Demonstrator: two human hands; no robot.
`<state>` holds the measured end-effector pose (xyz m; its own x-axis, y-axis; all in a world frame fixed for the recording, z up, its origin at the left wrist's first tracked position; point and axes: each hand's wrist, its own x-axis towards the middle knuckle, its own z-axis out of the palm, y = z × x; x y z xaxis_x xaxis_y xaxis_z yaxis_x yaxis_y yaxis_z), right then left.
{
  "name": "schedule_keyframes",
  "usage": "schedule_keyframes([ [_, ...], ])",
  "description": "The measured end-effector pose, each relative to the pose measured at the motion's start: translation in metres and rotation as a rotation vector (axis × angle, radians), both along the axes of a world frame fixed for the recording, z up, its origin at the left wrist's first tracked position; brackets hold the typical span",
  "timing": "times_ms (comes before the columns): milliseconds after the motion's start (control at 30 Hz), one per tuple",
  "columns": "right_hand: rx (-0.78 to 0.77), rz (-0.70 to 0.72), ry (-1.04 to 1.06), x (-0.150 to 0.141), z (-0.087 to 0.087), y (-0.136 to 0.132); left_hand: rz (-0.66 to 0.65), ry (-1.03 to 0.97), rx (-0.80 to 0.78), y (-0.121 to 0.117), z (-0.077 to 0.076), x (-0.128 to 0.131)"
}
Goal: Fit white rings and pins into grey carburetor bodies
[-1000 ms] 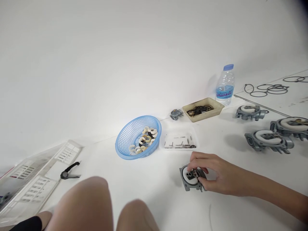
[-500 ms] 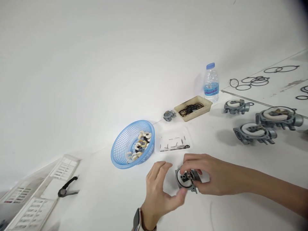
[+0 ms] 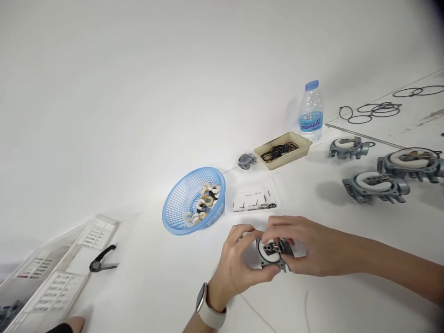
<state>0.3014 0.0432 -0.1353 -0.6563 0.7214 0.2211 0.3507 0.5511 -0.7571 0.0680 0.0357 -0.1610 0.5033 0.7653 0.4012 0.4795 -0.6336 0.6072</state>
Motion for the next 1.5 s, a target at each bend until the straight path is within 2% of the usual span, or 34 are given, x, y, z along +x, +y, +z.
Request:
schedule_keyframes([
  [233, -0.022, -0.030, -0.031, -0.001, 0.001, 0.002, 0.025, -0.076, 0.027, 0.000, -0.005, 0.003],
  [400, 0.002, 0.004, -0.021, -0.001, 0.000, 0.002, 0.017, -0.115, 0.145, -0.001, -0.011, 0.006],
  [700, 0.036, -0.002, -0.002, -0.001, -0.004, 0.002, 0.032, -0.040, 0.240, -0.002, -0.010, 0.006],
  [1000, 0.150, 0.043, 0.018, 0.002, -0.006, 0.002, 0.051, 0.007, 0.223, -0.001, -0.012, 0.005],
  [1167, 0.175, 0.028, 0.023, 0.000, -0.010, 0.002, 0.037, 0.032, 0.169, -0.004, -0.013, 0.007],
  [1500, 0.228, 0.029, -0.046, 0.002, -0.009, 0.000, 0.031, 0.033, 0.163, -0.001, -0.013, 0.007],
])
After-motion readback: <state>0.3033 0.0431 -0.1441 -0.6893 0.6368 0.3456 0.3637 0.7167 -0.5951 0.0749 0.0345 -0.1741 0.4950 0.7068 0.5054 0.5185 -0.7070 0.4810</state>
